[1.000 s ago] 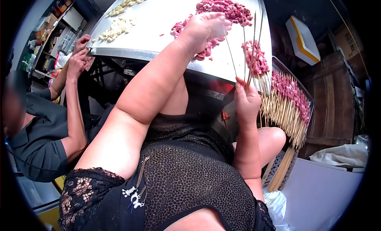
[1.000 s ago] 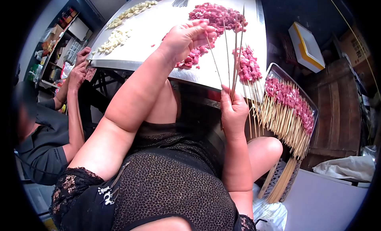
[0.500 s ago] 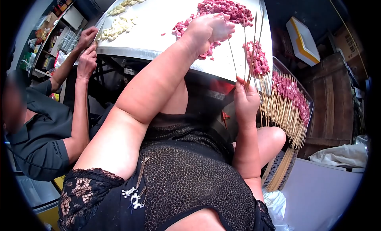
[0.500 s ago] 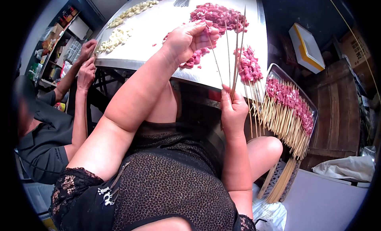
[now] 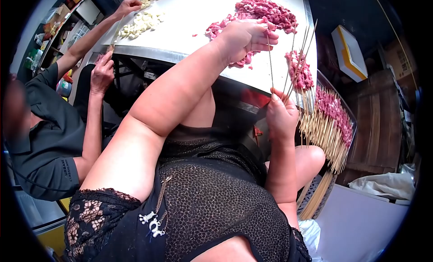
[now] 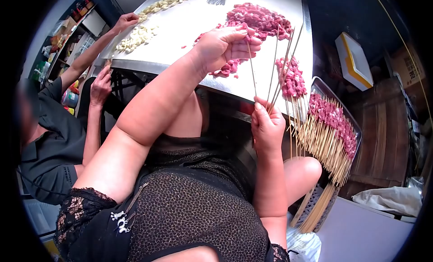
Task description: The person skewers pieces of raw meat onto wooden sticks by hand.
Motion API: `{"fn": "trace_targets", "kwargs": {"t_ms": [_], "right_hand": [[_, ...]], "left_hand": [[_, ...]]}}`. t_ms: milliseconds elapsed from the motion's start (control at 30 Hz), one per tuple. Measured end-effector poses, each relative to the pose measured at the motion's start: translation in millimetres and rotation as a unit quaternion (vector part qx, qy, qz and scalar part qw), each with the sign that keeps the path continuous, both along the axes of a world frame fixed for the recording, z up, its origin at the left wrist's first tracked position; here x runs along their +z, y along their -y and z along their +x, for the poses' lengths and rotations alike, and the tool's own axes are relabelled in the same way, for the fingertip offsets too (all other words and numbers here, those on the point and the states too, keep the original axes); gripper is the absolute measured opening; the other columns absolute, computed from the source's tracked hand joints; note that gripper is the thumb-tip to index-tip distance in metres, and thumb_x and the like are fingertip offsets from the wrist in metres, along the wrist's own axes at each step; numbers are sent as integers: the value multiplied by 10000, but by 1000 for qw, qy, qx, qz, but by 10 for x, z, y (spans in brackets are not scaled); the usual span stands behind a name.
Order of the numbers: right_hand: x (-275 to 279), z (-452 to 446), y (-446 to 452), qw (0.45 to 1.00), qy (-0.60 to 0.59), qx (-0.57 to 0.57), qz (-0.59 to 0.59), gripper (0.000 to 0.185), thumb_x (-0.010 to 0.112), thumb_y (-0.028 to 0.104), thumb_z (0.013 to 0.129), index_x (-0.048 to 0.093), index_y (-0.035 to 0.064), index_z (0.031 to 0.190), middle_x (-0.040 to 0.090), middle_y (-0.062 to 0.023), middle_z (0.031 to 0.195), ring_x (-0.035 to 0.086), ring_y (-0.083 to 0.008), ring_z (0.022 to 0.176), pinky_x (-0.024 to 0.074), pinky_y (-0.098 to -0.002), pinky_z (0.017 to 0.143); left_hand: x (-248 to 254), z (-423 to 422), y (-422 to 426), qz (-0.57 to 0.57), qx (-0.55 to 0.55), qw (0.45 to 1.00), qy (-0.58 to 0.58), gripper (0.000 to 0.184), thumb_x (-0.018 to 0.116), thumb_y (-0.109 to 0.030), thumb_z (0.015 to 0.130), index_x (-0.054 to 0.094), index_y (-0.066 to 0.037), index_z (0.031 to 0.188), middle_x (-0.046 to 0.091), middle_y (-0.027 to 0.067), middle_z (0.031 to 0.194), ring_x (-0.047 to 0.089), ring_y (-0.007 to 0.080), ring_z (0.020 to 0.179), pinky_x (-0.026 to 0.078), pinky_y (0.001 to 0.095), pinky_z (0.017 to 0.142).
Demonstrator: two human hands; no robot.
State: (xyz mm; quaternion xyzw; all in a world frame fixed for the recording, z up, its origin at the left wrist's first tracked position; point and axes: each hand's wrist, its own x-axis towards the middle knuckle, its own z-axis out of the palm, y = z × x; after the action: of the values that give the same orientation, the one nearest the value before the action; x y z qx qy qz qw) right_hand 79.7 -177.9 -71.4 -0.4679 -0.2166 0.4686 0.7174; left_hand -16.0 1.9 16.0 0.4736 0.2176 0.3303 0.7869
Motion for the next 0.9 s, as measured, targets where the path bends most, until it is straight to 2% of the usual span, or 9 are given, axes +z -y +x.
{"fn": "trace_targets", "kwargs": {"t_ms": [33,100,233,333,500,567,667,767,900], "right_hand": [[7,-32,-5,1000,0,1,-1,199,545,38,881,560,-50,1059,455,49,612,353,-19,467,264,-155,424],[13,-74,-11,990,129,-48,-7,191,544,42,885,572,-37,1056,468,50,624,364,-15,479,274,-154,432],[25,-123,-86,977,196,-77,23,183,541,51,892,582,-11,1058,472,56,639,372,-9,492,282,-151,435],[158,-135,-161,990,121,-72,16,178,539,52,895,579,-10,1057,463,59,637,373,-7,492,281,-146,432],[57,-62,-175,992,106,-64,28,180,541,61,898,577,-10,1059,461,59,639,372,-6,492,279,-143,429],[50,-51,-170,991,117,-46,35,184,541,63,897,579,-14,1059,464,59,642,374,-5,493,282,-143,430],[43,-116,-160,989,139,-42,7,182,542,66,897,588,-7,1057,470,59,641,372,-5,492,285,-146,431],[-8,-151,-148,989,145,-29,-19,177,543,68,897,598,5,1052,474,59,636,371,-5,490,288,-149,431],[-23,-145,-131,992,121,-19,-15,176,545,69,895,600,12,1053,476,60,632,369,-5,486,288,-149,429]], "left_hand": [[-10,-12,-12,9,-14,1000,-1,224,431,-123,934,515,19,1084,636,177,991,640,267,926,525,368,841],[-26,-35,-32,15,-9,1000,-9,228,429,-130,936,515,20,1084,637,174,991,640,264,929,522,363,841],[-97,-26,39,20,-60,997,-49,245,436,-144,937,514,27,1093,633,178,1000,637,258,940,517,354,840],[-140,13,64,9,-73,997,-33,257,466,-141,930,508,39,1109,629,182,1006,633,258,950,517,358,838],[-106,-31,65,38,-124,988,-83,264,498,-158,924,538,29,1106,639,139,991,634,229,936,516,331,824],[-10,-79,-4,78,-102,984,-124,325,464,-237,942,516,25,1127,626,148,1037,613,228,985,505,335,844],[34,-96,-143,-25,29,998,57,357,296,-229,976,433,31,1178,598,229,1059,592,300,1023,470,409,919],[-7,-100,-212,-46,60,995,61,372,245,-223,978,442,26,1171,590,239,1069,587,311,1032,468,416,926],[-76,-55,-235,-12,36,999,37,285,323,-166,967,507,23,1072,611,242,1018,613,311,981,497,417,888]]}}
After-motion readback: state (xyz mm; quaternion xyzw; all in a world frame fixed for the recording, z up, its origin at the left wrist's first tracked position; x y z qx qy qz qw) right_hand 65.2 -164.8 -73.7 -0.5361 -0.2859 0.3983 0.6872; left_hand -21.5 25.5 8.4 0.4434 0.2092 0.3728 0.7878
